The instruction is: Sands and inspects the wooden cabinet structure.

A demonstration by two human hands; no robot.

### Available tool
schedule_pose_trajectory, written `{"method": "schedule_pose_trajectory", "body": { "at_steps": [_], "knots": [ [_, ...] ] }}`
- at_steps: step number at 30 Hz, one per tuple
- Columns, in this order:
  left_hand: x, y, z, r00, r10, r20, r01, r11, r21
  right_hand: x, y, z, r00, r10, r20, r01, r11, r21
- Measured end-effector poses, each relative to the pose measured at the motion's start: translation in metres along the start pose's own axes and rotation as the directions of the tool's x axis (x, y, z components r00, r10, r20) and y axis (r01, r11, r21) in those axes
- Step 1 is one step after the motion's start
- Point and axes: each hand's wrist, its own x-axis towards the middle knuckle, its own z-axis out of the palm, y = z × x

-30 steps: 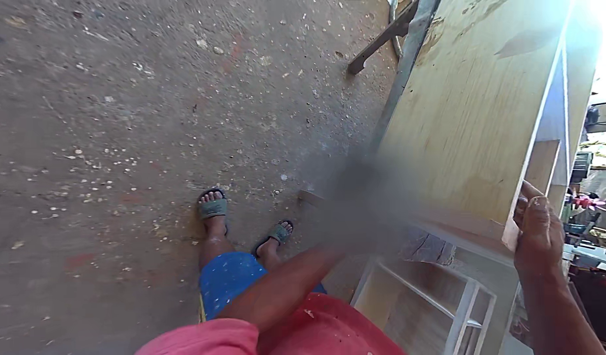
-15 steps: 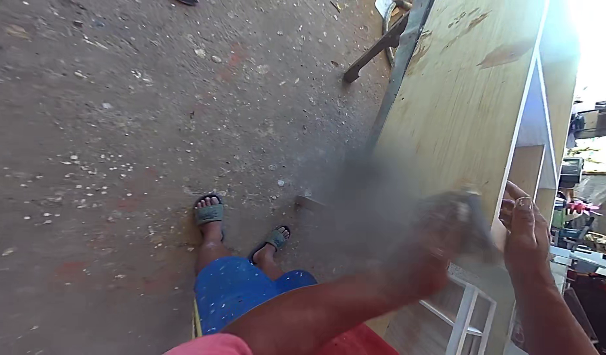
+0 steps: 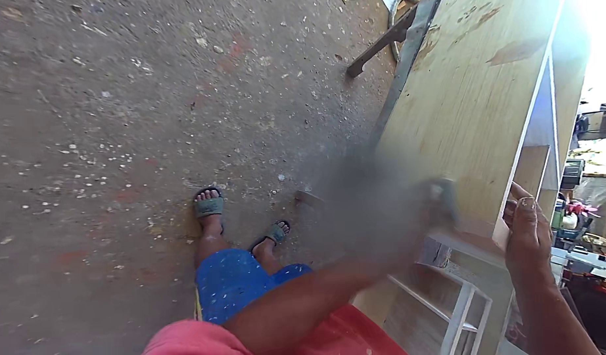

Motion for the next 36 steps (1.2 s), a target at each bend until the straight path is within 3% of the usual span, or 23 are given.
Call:
{"method": "schedule_pose_trajectory", "body": {
  "at_steps": [2,3,4,6,8,9,11,13,15,17,19,20,22,24,25,27,29,31,33,35,36],
  "knots": [
    [0.003,-0.026,-0.012,0.971,-0.201,0.128,0.187,0.976,0.114,-0.001,-0.001,0.001,1.000,-0.001,-0.003,0.000,1.000,-0.018],
    [0.002,-0.021,-0.014,0.964,-0.229,0.137,0.217,0.971,0.098,-0.002,-0.002,0.001,1.000,0.004,-0.007,-0.004,1.000,-0.021],
    [-0.002,-0.005,-0.011,0.978,-0.190,0.091,0.186,0.981,0.052,-0.002,-0.003,-0.001,1.000,0.006,-0.009,-0.006,1.000,-0.017],
    [-0.003,0.043,-0.007,0.998,0.041,-0.051,-0.043,0.998,-0.051,0.002,-0.004,0.001,1.000,-0.021,-0.006,0.021,1.000,0.004],
    [-0.001,0.052,-0.002,0.985,0.158,-0.065,-0.164,0.982,-0.097,-0.002,-0.003,0.000,1.000,-0.027,0.008,0.027,1.000,0.010],
    [0.000,0.034,-0.001,0.993,0.114,-0.029,-0.116,0.990,-0.081,-0.002,-0.002,0.000,1.000,-0.020,0.012,0.020,1.000,0.003],
    [0.004,-0.019,-0.012,0.989,-0.127,0.070,0.125,0.992,0.034,0.002,-0.003,0.002,1.000,-0.013,-0.005,0.013,1.000,0.000],
    [0.004,-0.037,-0.023,0.920,-0.326,0.220,0.306,0.944,0.122,-0.002,-0.004,0.000,1.000,-0.010,-0.010,0.010,1.000,-0.009],
    [-0.003,-0.008,-0.014,0.971,-0.214,0.106,0.211,0.977,0.041,0.003,-0.005,0.000,1.000,-0.024,-0.014,0.024,1.000,0.000],
    [-0.010,0.043,-0.007,0.998,0.042,-0.045,-0.045,0.996,-0.076,0.000,-0.002,0.001,1.000,-0.023,-0.002,0.023,1.000,0.020],
    [-0.004,0.039,-0.003,0.985,0.160,-0.066,-0.166,0.981,-0.100,0.001,-0.001,0.001,1.000,-0.029,-0.001,0.029,0.999,0.026],
    [-0.002,0.017,-0.001,0.993,0.110,-0.036,-0.111,0.992,-0.053,0.002,-0.001,0.000,1.000,-0.028,0.002,0.028,0.999,0.019],
    [0.003,-0.034,-0.011,0.986,-0.121,0.113,0.110,0.989,0.100,0.000,-0.003,0.002,1.000,-0.021,-0.004,0.021,1.000,-0.001],
    [0.009,-0.031,-0.024,0.918,-0.335,0.213,0.312,0.941,0.133,-0.002,-0.003,0.000,1.000,-0.010,-0.010,0.009,1.000,-0.014],
    [0.007,-0.017,-0.023,0.928,-0.319,0.192,0.303,0.947,0.110,0.001,-0.003,0.000,1.000,-0.012,-0.017,0.012,1.000,-0.011],
    [-0.007,0.030,-0.011,0.997,-0.077,0.003,0.077,0.997,-0.001,0.002,-0.003,0.001,1.000,-0.008,-0.013,0.008,1.000,0.007],
    [-0.009,0.051,-0.006,0.994,0.096,-0.044,-0.100,0.991,-0.084,0.000,-0.001,0.002,1.000,-0.009,-0.009,0.009,1.000,0.027],
    [-0.009,0.016,-0.003,1.000,-0.007,0.013,0.008,0.999,-0.033,0.002,-0.002,0.001,1.000,-0.013,-0.007,0.013,1.000,0.001],
    [-0.005,-0.031,-0.012,0.946,-0.283,0.157,0.267,0.957,0.113,0.001,-0.004,0.002,1.000,-0.003,-0.008,0.003,0.999,-0.032],
    [-0.004,-0.034,-0.017,0.886,-0.415,0.207,0.390,0.908,0.151,-0.002,-0.006,0.001,1.000,0.002,-0.010,-0.002,0.999,-0.052],
    [-0.007,-0.019,-0.014,0.917,-0.369,0.152,0.354,0.928,0.113,-0.001,-0.007,0.001,1.000,-0.005,-0.011,0.004,0.999,-0.054]
  ]
}}
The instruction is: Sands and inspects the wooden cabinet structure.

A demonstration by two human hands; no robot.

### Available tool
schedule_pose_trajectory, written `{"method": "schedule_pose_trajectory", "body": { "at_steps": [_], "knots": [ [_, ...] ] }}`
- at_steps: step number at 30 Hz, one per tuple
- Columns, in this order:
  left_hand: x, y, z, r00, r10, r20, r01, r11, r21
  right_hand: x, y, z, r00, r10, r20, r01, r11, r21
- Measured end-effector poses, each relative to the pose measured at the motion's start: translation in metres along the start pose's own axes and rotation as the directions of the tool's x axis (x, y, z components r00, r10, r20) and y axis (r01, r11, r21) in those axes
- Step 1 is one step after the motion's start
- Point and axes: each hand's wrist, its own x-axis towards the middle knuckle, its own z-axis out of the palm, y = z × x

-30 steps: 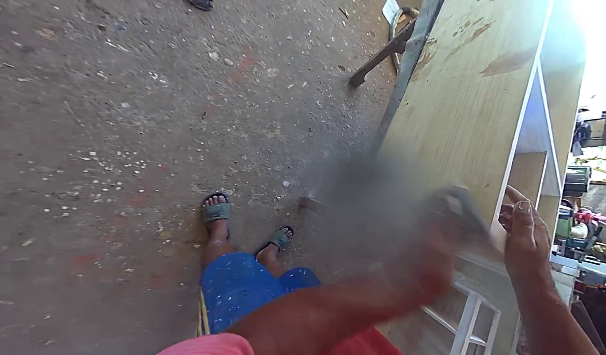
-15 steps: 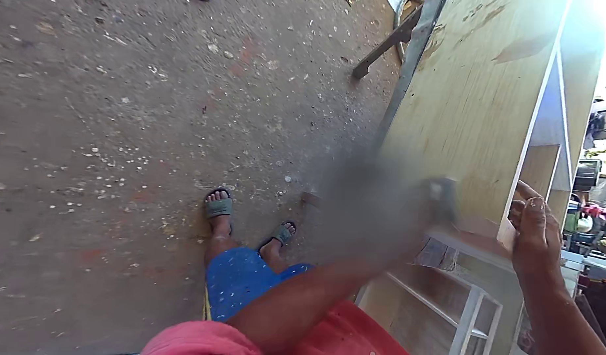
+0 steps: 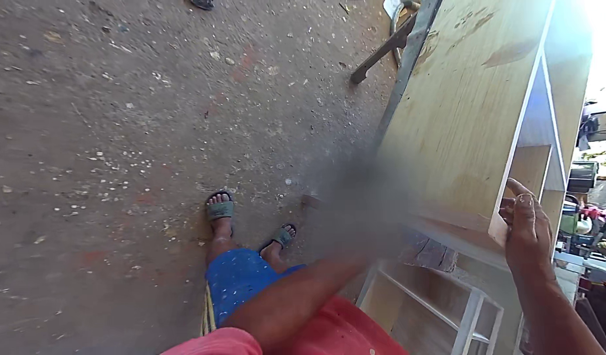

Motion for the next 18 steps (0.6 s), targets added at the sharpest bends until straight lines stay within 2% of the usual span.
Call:
{"method": "schedule_pose_trajectory", "body": {
  "at_steps": [1,2,4,5,6,8,9,10,11,13,15,16,17,18],
  "knots": [
    [-0.011,0.021,0.005,0.989,0.100,-0.107,-0.105,0.994,-0.035,0.001,0.000,0.000,1.000,-0.003,0.000,0.003,1.000,0.003],
    [-0.022,0.045,0.008,0.947,0.233,-0.222,-0.250,0.967,-0.055,0.001,0.000,0.000,1.000,-0.001,0.003,0.001,1.000,0.013],
    [-0.026,0.071,0.009,0.865,0.412,-0.288,-0.453,0.886,-0.095,0.001,0.002,0.000,1.000,0.006,0.008,-0.006,0.999,0.033],
    [-0.020,0.064,0.011,0.856,0.431,-0.286,-0.472,0.877,-0.091,0.001,0.001,0.000,1.000,0.007,0.009,-0.007,1.000,0.029],
    [-0.011,0.042,0.014,0.882,0.394,-0.257,-0.426,0.901,-0.083,0.002,0.001,0.000,1.000,0.007,0.009,-0.008,1.000,0.026],
    [0.008,-0.015,0.016,0.975,0.196,-0.106,-0.199,0.980,-0.015,0.001,0.002,0.000,1.000,0.006,0.010,-0.006,1.000,0.018],
    [0.010,-0.029,0.013,0.998,0.067,-0.001,-0.067,0.998,-0.010,-0.001,0.003,-0.002,1.000,0.007,0.013,-0.007,1.000,0.014],
    [0.008,-0.025,0.008,0.997,-0.022,0.076,0.023,1.000,-0.016,-0.001,0.003,-0.003,1.000,-0.001,0.014,0.001,1.000,0.012],
    [0.004,-0.010,0.002,0.995,-0.034,0.091,0.037,0.999,-0.031,0.003,0.003,-0.003,1.000,-0.017,0.010,0.017,1.000,0.014],
    [-0.020,0.039,0.001,0.982,0.153,-0.111,-0.162,0.983,-0.080,0.004,0.004,-0.001,1.000,-0.030,0.004,0.030,0.999,0.017],
    [-0.034,0.074,0.004,0.903,0.362,-0.232,-0.396,0.910,-0.120,0.001,0.005,-0.002,1.000,-0.009,0.003,0.009,1.000,0.015],
    [-0.030,0.073,0.007,0.872,0.416,-0.257,-0.453,0.886,-0.103,0.002,0.005,-0.002,1.000,-0.007,0.003,0.007,1.000,0.007],
    [-0.023,0.058,0.011,0.874,0.419,-0.246,-0.448,0.891,-0.076,0.002,0.005,-0.002,1.000,-0.002,0.006,0.002,1.000,-0.008],
    [-0.015,0.035,0.013,0.904,0.370,-0.213,-0.386,0.922,-0.037,0.001,0.006,-0.003,1.000,0.007,0.012,-0.007,1.000,-0.016]
  ]
}}
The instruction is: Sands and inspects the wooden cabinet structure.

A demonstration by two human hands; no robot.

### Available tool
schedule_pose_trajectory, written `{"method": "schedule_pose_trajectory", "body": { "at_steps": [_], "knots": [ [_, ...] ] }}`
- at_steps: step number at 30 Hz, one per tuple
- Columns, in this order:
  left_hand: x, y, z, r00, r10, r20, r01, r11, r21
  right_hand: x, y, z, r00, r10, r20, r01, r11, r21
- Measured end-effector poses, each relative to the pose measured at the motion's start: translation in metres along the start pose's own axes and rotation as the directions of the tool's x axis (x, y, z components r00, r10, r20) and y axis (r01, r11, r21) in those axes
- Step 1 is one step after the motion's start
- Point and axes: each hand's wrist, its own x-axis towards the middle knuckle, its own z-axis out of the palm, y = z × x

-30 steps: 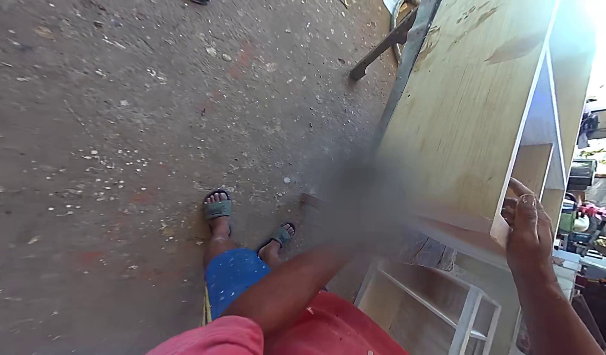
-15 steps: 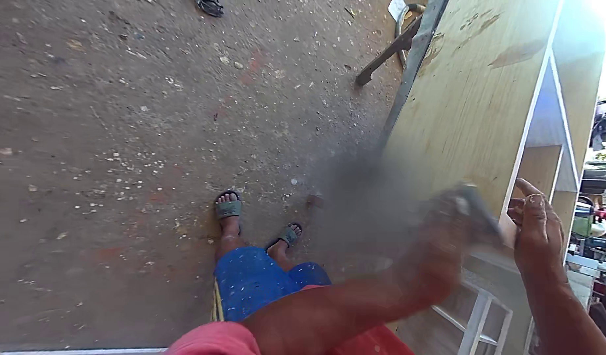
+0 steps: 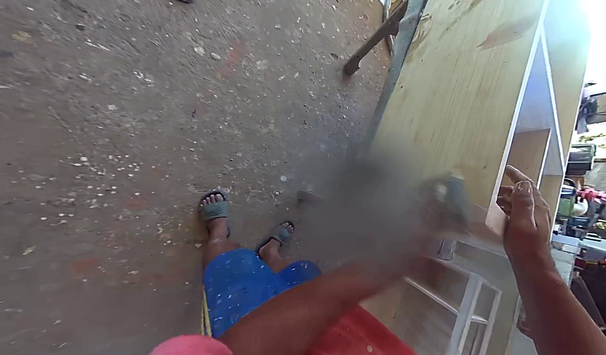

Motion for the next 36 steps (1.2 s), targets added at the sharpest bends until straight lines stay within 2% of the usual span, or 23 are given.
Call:
{"method": "schedule_pose_trajectory", "body": {
  "at_steps": [2,3,4,6,8,9,10,12,14,16,18,19,21,23,26,31,33,36],
  "knots": [
    [0.001,-0.040,-0.005,0.974,-0.200,0.105,0.184,0.973,0.141,-0.003,-0.001,0.000,1.000,0.010,0.004,-0.010,1.000,-0.004],
    [0.004,-0.036,-0.013,0.933,-0.304,0.192,0.275,0.947,0.167,-0.004,-0.001,-0.001,1.000,0.005,0.007,-0.005,1.000,-0.003],
    [0.005,-0.023,-0.015,0.942,-0.285,0.176,0.263,0.955,0.138,-0.002,-0.001,-0.001,1.000,-0.012,0.002,0.012,1.000,-0.002],
    [0.006,0.025,-0.011,0.999,-0.040,0.013,0.040,0.999,0.010,0.002,0.003,0.002,0.999,-0.047,-0.025,0.047,0.999,0.000],
    [0.010,0.059,-0.009,0.984,0.177,-0.030,-0.179,0.980,-0.091,-0.001,0.013,-0.001,0.998,-0.070,-0.009,0.070,0.998,0.004],
    [0.013,0.053,-0.008,0.977,0.211,-0.025,-0.213,0.973,-0.095,0.000,0.010,-0.001,0.998,-0.058,-0.008,0.058,0.998,0.010],
    [0.011,0.035,-0.005,0.984,0.177,0.017,-0.175,0.982,-0.077,-0.001,0.004,0.000,0.999,-0.031,-0.018,0.031,0.999,0.012],
    [0.001,-0.018,-0.001,0.997,0.023,0.069,-0.024,1.000,0.020,-0.001,0.000,0.002,1.000,0.012,-0.017,-0.012,1.000,0.021],
    [-0.005,-0.032,-0.004,0.996,-0.049,0.075,0.045,0.997,0.056,-0.002,0.001,0.001,1.000,0.019,-0.006,-0.018,0.999,0.029],
    [-0.004,0.002,-0.006,1.000,0.020,0.003,-0.020,0.999,0.028,0.001,0.001,0.000,1.000,-0.003,-0.012,0.003,1.000,0.017],
    [0.000,0.040,-0.013,0.985,0.164,-0.050,-0.167,0.984,-0.064,0.001,-0.005,0.000,0.999,-0.029,-0.013,0.029,1.000,0.004],
    [0.002,0.045,-0.015,0.975,0.215,-0.054,-0.219,0.971,-0.091,0.000,-0.007,0.000,1.000,-0.030,-0.010,0.030,1.000,0.003],
    [-0.004,0.025,-0.016,0.975,0.223,-0.022,-0.224,0.971,-0.085,-0.001,-0.001,0.000,1.000,-0.023,-0.011,0.023,1.000,-0.006],
    [-0.016,-0.012,-0.023,0.982,0.176,0.062,-0.173,0.984,-0.046,0.002,0.000,0.001,1.000,-0.023,-0.007,0.023,1.000,0.004],
    [-0.021,-0.048,-0.026,0.947,0.312,0.077,-0.306,0.949,-0.079,0.002,0.001,0.000,0.999,-0.032,-0.009,0.032,0.999,0.015],
    [0.023,-0.021,-0.028,0.830,0.557,0.025,-0.533,0.805,-0.260,0.003,0.005,0.002,1.000,-0.027,-0.014,0.028,0.997,0.075],
    [0.019,-0.034,-0.022,0.804,0.594,-0.006,-0.571,0.771,-0.281,0.000,0.008,0.002,1.000,-0.019,-0.013,0.020,0.994,0.106],
    [0.014,-0.060,-0.022,0.786,0.618,0.021,-0.590,0.760,-0.274,0.001,0.008,0.002,1.000,-0.024,-0.016,0.025,0.994,0.107]
  ]
}}
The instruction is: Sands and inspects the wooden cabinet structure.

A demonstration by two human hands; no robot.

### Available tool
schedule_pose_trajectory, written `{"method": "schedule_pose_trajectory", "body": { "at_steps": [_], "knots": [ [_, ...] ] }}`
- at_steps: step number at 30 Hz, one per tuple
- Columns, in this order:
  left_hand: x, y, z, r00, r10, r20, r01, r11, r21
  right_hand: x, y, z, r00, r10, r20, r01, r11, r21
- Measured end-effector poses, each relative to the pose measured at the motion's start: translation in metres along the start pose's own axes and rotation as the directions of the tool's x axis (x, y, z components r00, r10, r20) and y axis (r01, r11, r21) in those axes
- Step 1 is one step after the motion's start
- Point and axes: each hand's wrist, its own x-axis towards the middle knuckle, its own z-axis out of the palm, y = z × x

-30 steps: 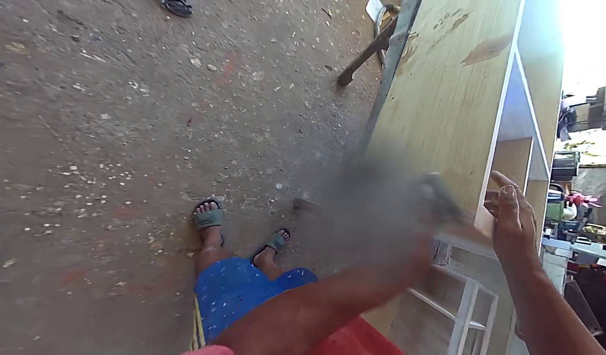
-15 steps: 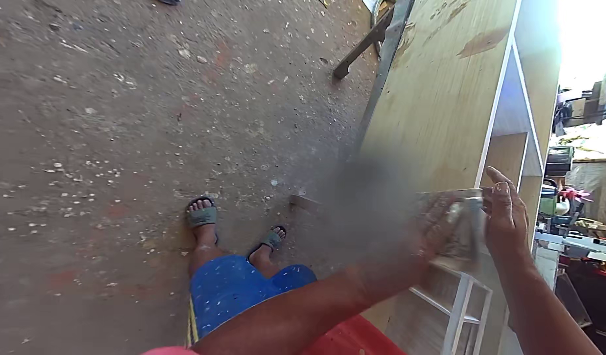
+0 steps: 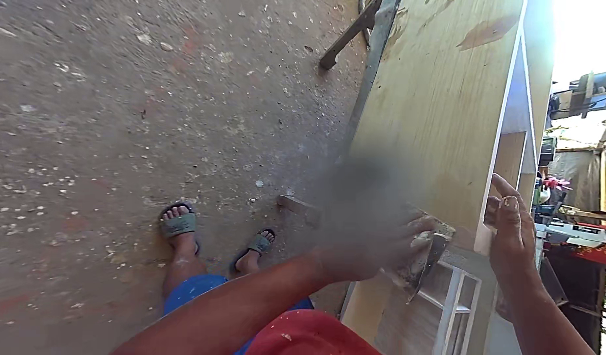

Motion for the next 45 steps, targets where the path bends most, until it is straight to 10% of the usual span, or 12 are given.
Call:
{"method": "schedule_pose_trajectory", "body": {
  "at_steps": [6,11,45],
  "knots": [
    [0.053,0.006,0.001,0.980,0.198,0.019,-0.193,0.969,-0.153,-0.001,-0.004,0.001,0.999,0.046,0.011,-0.046,0.998,0.030],
    [0.001,-0.008,-0.013,0.994,0.064,0.085,-0.058,0.995,-0.078,0.001,0.001,-0.001,1.000,-0.011,0.016,0.011,1.000,0.016],
    [0.050,-0.004,-0.010,0.980,0.192,0.053,-0.171,0.946,-0.275,0.001,-0.002,-0.004,0.999,-0.021,0.035,0.019,0.999,0.044]
  ]
}}
